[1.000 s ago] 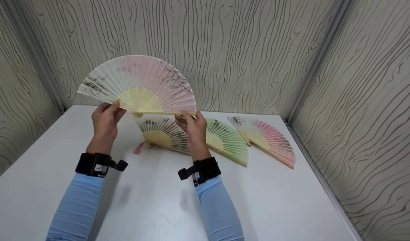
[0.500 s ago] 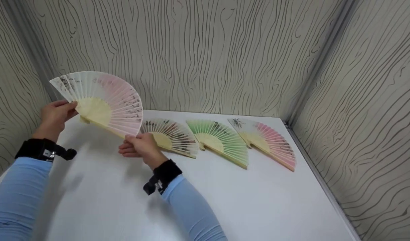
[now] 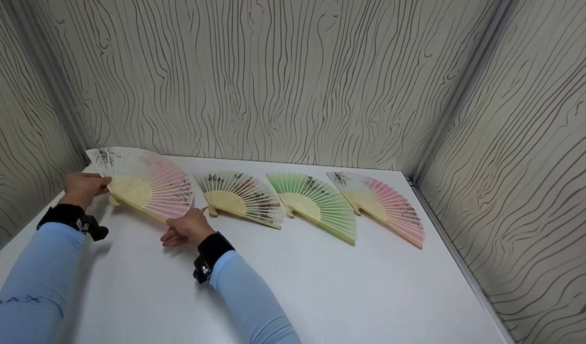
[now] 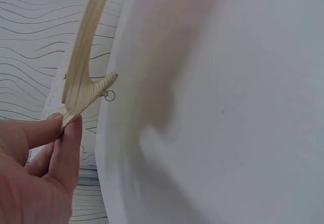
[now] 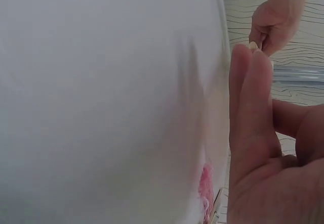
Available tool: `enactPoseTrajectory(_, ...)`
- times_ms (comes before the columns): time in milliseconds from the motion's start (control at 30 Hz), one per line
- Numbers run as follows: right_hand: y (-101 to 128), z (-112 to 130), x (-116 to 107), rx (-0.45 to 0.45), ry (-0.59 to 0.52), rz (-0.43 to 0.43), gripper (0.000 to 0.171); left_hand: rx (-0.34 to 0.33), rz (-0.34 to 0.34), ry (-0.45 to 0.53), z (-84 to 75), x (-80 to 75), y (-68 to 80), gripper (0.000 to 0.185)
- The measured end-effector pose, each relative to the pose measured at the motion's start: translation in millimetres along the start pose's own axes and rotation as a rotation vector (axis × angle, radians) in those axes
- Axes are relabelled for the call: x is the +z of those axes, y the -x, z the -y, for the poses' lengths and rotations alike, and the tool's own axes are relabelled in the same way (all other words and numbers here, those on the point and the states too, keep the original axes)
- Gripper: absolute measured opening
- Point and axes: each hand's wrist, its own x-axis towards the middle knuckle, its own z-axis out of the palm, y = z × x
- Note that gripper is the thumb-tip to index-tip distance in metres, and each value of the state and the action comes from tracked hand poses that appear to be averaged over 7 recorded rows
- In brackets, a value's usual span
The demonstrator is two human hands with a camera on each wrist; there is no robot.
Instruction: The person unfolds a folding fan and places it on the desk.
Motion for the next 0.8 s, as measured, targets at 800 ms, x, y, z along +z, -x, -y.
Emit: enactPoseTrajectory(800,-5.0,-1.1,12.1,0.014,0.415,-0.16,0.029,0.009,-0.097,-0.373,37.7,8.7,-9.3,0.049)
